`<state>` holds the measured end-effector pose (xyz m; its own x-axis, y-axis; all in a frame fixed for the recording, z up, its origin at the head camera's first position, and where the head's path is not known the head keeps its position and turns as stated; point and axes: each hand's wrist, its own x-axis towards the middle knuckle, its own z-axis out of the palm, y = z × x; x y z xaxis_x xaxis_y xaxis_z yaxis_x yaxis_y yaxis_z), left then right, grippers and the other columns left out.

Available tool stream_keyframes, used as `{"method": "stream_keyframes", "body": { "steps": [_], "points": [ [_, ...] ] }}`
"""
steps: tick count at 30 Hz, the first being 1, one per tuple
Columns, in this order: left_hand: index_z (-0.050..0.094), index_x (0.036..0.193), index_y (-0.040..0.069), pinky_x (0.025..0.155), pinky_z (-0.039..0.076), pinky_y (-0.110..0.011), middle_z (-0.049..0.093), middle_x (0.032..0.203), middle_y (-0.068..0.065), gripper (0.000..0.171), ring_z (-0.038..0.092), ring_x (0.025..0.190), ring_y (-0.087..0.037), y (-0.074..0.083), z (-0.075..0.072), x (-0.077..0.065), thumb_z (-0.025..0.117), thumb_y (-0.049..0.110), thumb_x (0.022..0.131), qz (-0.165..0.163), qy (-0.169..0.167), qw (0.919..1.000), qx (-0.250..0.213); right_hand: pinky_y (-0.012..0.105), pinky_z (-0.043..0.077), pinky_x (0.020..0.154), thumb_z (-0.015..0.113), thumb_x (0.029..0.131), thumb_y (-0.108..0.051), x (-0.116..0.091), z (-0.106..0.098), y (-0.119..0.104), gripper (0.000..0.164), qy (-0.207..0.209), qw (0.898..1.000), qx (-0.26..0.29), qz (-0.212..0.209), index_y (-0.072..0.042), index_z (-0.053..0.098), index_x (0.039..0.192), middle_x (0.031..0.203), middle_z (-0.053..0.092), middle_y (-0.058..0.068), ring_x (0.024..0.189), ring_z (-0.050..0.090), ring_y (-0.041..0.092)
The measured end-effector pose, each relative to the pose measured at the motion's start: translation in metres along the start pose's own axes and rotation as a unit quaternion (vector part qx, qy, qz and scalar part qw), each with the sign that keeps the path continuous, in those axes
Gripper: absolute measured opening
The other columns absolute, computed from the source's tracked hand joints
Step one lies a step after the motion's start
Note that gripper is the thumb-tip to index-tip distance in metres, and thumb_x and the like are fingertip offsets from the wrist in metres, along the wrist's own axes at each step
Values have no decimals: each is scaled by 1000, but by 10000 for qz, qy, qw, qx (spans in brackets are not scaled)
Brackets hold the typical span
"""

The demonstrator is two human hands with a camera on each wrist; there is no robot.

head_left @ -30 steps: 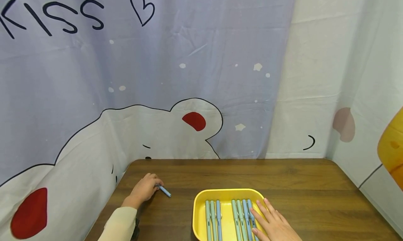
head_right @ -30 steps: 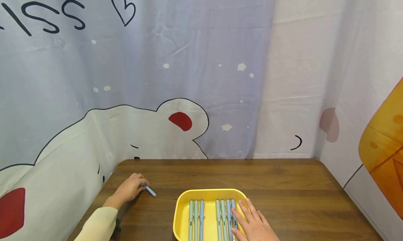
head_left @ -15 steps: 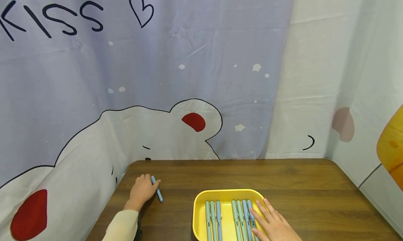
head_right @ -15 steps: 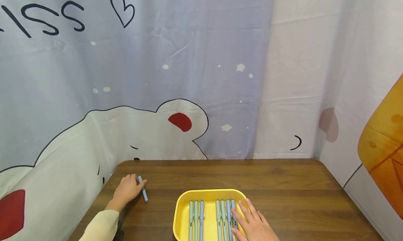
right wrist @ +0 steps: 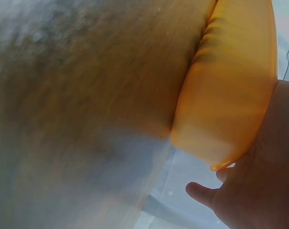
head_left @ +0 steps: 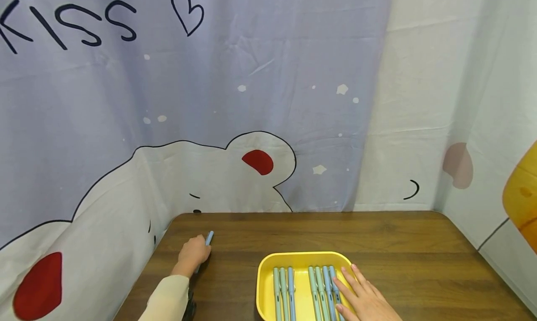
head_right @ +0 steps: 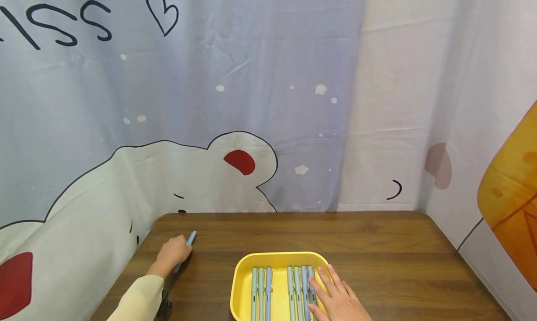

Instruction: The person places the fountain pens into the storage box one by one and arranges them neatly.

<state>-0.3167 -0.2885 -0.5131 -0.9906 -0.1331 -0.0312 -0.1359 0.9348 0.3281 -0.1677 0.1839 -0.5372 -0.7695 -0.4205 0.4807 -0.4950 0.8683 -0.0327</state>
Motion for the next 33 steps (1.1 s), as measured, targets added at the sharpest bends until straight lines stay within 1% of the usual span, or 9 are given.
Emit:
{"method": "stream_keyframes", "body": {
  "steps": [4,8,11,15,17,20,24,26,33],
  "points": [
    [54,82,1,47,41,-32,53,69,-9,21,50,56,-22,2,-4,-2,53,20,91,108,-9,9997,-238,16,-1,109,55,88,-53,0,-1,-1,56,-20,10000,23,50,-24,51,135,144,43,5,142,-2,3],
    [59,89,2,49,41,-30,56,73,-6,20,50,59,-19,6,-12,-6,55,22,89,107,31,9982,-587,29,25,100,53,88,-54,0,-3,-3,55,-217,9994,118,242,-26,50,136,145,42,2,141,-3,1],
    [59,99,2,52,42,-30,58,79,-5,26,52,63,-18,12,-18,-11,56,23,84,72,104,9965,-823,28,22,101,54,88,-53,0,-2,-2,55,-180,9996,135,194,-25,51,135,144,42,3,141,-4,1],
    [56,105,2,54,41,-29,58,81,-4,32,51,65,-17,20,-23,-16,57,23,81,141,150,9928,-1179,15,-5,109,55,88,-52,-1,0,0,57,24,9997,-120,-193,-22,50,136,144,43,5,143,9,11],
    [56,107,2,54,41,-28,58,82,-3,32,53,66,-16,24,-24,-19,57,22,82,187,171,9897,-1408,14,-11,109,54,89,-52,-2,0,1,58,55,9988,-282,-389,-20,49,137,144,43,5,142,17,16],
    [57,110,2,54,45,-27,60,84,-2,31,59,66,-13,32,-24,-24,56,19,83,259,219,9802,-1949,27,10,114,52,90,-52,-1,-1,0,57,-99,9997,-97,-217,-21,48,137,145,41,4,142,13,13],
    [58,108,2,54,51,-28,66,83,-7,26,63,64,-14,44,-26,-34,54,15,86,403,225,9619,-2693,43,38,97,50,91,-52,0,-3,-1,55,-404,9975,512,259,-23,48,138,147,38,5,140,-8,-1],
    [59,107,3,55,53,-31,67,81,-8,23,63,65,-16,50,-27,-40,55,14,87,509,201,9533,-2971,51,40,94,50,91,-52,1,-5,-1,55,-472,9964,633,308,-22,48,138,147,38,6,138,-12,-4],
    [56,110,4,63,56,-39,69,87,-2,23,65,73,-23,71,-35,-62,59,15,90,758,111,9259,-3700,54,35,97,51,90,-52,1,-9,-4,57,-722,9927,798,546,-24,46,139,149,34,5,135,-14,-9]
  ]
}}
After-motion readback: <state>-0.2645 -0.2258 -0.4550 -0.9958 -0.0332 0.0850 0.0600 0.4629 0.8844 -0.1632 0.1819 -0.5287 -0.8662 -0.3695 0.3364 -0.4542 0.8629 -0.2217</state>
